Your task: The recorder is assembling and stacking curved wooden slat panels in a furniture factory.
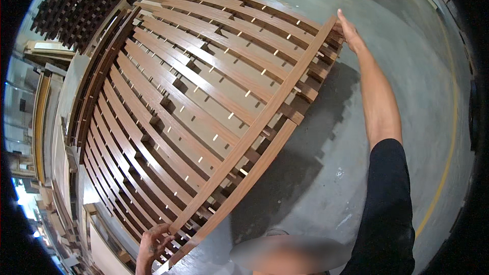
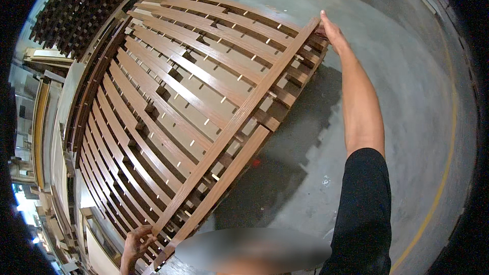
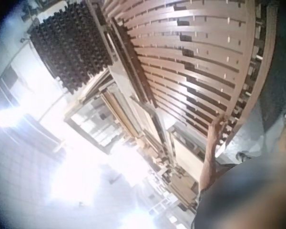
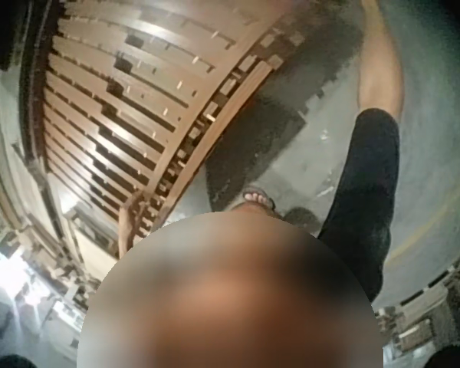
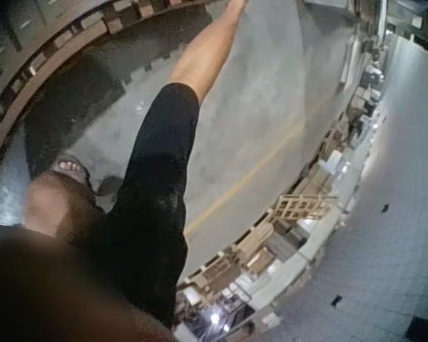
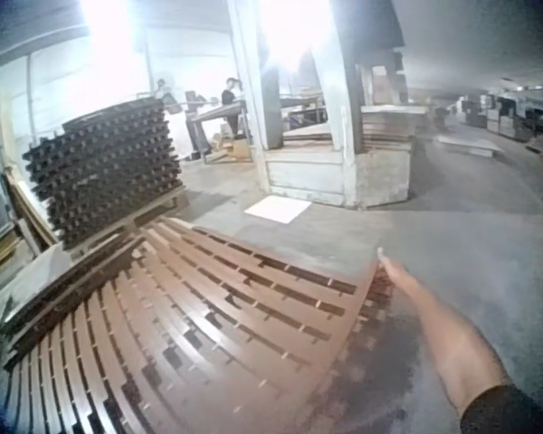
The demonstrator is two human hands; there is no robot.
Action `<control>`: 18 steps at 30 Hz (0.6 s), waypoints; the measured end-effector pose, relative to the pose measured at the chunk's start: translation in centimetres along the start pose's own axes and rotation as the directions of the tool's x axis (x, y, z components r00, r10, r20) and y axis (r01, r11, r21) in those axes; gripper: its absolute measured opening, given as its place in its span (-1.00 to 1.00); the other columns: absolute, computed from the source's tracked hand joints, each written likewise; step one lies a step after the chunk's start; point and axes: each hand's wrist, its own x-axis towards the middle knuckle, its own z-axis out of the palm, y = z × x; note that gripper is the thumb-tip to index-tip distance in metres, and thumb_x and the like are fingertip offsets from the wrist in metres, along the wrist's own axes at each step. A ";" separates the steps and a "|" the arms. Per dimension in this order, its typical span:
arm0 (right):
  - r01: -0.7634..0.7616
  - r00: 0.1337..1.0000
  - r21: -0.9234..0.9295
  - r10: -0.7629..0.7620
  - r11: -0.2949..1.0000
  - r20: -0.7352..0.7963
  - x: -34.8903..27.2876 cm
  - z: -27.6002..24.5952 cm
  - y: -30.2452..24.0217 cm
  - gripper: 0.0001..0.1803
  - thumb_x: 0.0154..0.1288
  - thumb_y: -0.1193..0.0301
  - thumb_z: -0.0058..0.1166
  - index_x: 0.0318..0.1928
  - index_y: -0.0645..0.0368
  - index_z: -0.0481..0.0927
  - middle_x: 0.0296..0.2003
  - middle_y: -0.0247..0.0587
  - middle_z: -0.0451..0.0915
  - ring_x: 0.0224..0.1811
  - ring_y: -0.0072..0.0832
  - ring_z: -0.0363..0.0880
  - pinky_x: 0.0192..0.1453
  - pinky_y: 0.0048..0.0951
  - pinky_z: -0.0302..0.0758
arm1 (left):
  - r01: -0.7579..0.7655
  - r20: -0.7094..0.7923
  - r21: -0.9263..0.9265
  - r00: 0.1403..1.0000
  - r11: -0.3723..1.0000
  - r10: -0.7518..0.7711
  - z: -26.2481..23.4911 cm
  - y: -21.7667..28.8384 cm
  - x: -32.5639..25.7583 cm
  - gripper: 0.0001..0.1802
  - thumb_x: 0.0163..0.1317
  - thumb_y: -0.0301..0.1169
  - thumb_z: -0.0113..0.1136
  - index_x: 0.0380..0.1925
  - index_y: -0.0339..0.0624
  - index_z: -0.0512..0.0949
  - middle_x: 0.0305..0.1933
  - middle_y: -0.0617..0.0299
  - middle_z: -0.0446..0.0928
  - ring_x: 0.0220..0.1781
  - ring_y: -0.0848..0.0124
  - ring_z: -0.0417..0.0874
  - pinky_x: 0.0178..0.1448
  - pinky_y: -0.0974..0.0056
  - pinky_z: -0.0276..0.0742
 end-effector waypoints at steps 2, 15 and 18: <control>0.026 0.997 -0.017 -0.027 1.000 -0.073 0.1 0.4 0.3 -0.04 0.30 -0.36 -0.42 0.33 0.25 0.25 0.32 0.10 0.23 0.42 -0.12 0.12 0.48 0.02 -0.08 | -0.047 -0.014 0.047 0.999 0.998 0.048 0.2 -1.2 0.2 -0.57 0.05 -0.31 0.40 -0.11 -0.32 0.59 -0.08 -0.01 0.62 -0.13 0.19 0.69 -0.11 0.22 0.58; 0.022 1.000 -0.074 -0.022 0.997 0.009 -1.6 -0.1 -1.2 0.06 0.25 -0.40 -0.38 0.45 0.22 -0.04 0.46 0.12 -0.16 0.52 -0.03 -0.21 0.51 0.04 -0.19 | -0.126 -0.013 0.086 0.992 0.988 0.127 0.6 -0.1 -0.1 -0.60 0.10 -0.33 0.37 -0.10 -0.33 0.58 -0.06 -0.04 0.61 -0.16 0.19 0.71 -0.14 0.23 0.62; 0.033 0.996 -0.036 -0.036 0.999 -0.076 -1.5 0.3 -1.1 0.06 0.23 -0.41 -0.35 0.41 0.24 0.11 0.42 0.13 0.04 0.48 -0.06 -0.02 0.48 0.04 -0.09 | -0.109 0.014 0.070 0.994 0.992 0.109 0.4 0.0 -0.1 -0.59 0.11 -0.34 0.36 -0.08 -0.34 0.57 -0.06 -0.07 0.61 -0.11 0.12 0.69 -0.09 0.20 0.61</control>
